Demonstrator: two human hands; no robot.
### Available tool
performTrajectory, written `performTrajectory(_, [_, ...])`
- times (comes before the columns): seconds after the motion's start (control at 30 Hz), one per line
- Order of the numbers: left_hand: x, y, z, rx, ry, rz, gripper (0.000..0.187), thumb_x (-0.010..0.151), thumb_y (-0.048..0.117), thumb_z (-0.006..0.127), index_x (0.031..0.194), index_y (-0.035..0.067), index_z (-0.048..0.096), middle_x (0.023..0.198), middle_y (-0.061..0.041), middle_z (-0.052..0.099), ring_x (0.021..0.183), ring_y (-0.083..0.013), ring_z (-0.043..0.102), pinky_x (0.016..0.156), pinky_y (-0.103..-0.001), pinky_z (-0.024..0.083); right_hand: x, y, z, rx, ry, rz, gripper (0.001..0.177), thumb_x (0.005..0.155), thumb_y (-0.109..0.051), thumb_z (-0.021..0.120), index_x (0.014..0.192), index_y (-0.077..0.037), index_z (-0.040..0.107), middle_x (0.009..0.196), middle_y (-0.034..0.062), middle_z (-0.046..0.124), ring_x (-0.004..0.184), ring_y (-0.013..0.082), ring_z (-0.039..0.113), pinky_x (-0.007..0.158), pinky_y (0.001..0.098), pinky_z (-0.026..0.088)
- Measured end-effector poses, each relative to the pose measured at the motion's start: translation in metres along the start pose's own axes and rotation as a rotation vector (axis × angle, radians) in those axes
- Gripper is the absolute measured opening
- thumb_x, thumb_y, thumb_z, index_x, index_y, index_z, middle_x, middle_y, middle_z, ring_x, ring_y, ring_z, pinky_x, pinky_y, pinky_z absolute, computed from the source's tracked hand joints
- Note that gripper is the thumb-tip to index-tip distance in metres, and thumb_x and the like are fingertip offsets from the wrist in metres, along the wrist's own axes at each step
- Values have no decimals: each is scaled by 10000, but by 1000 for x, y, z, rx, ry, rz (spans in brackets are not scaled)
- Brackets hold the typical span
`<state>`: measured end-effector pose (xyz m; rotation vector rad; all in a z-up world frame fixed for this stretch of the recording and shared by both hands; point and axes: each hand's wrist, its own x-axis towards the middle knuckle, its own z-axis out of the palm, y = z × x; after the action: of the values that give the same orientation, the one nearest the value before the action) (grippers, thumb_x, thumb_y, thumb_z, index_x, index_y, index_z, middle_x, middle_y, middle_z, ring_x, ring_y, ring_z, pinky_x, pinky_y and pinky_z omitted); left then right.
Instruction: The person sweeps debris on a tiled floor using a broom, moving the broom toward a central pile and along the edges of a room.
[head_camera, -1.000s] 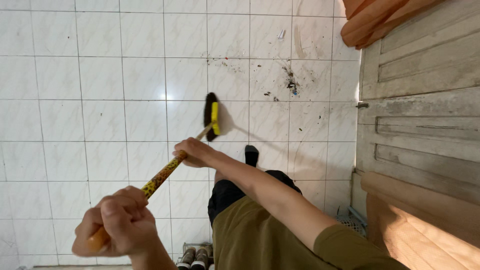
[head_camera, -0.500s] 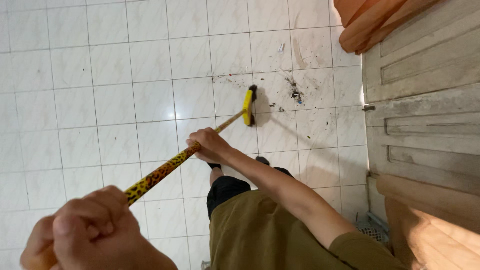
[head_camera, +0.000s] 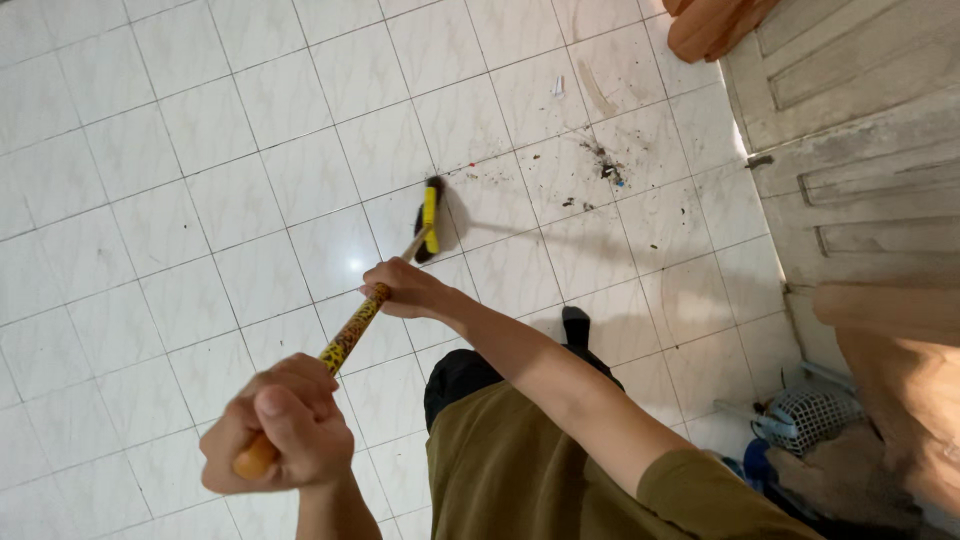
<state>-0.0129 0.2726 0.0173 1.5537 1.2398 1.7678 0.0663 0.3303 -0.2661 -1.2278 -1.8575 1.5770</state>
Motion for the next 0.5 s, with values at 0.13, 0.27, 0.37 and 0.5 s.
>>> performTrajectory(0.13, [17,-55,-11,-101,145,-135,534,1109,94,501,622,105,283,493,-23,344,340,-84,308,360,-293,285,-2,31,-15,35,40,71,74,767,-32,559,700,-29,589,657,148,644,599,254,588,586,433,486])
performTrajectory(0.27, [19,-77,-16,-222,216,-263,528,1110,113,519,650,129,262,532,-20,322,372,-86,259,372,-305,247,-14,36,-36,-129,132,75,140,781,-28,590,651,5,551,613,198,592,606,336,578,586,443,455])
performTrajectory(0.37, [43,-79,-41,-299,172,-219,524,1094,104,512,647,148,243,500,4,278,353,-78,215,364,-292,210,-2,8,-43,-192,116,133,336,920,-83,593,620,27,490,580,225,533,550,397,521,592,467,409])
performTrajectory(0.5, [82,-55,-81,-210,72,-177,537,1098,96,487,630,138,226,453,-34,281,340,-85,227,386,-305,238,23,-36,-39,-156,229,-28,233,847,-55,588,635,-23,497,589,153,554,575,326,539,643,451,454])
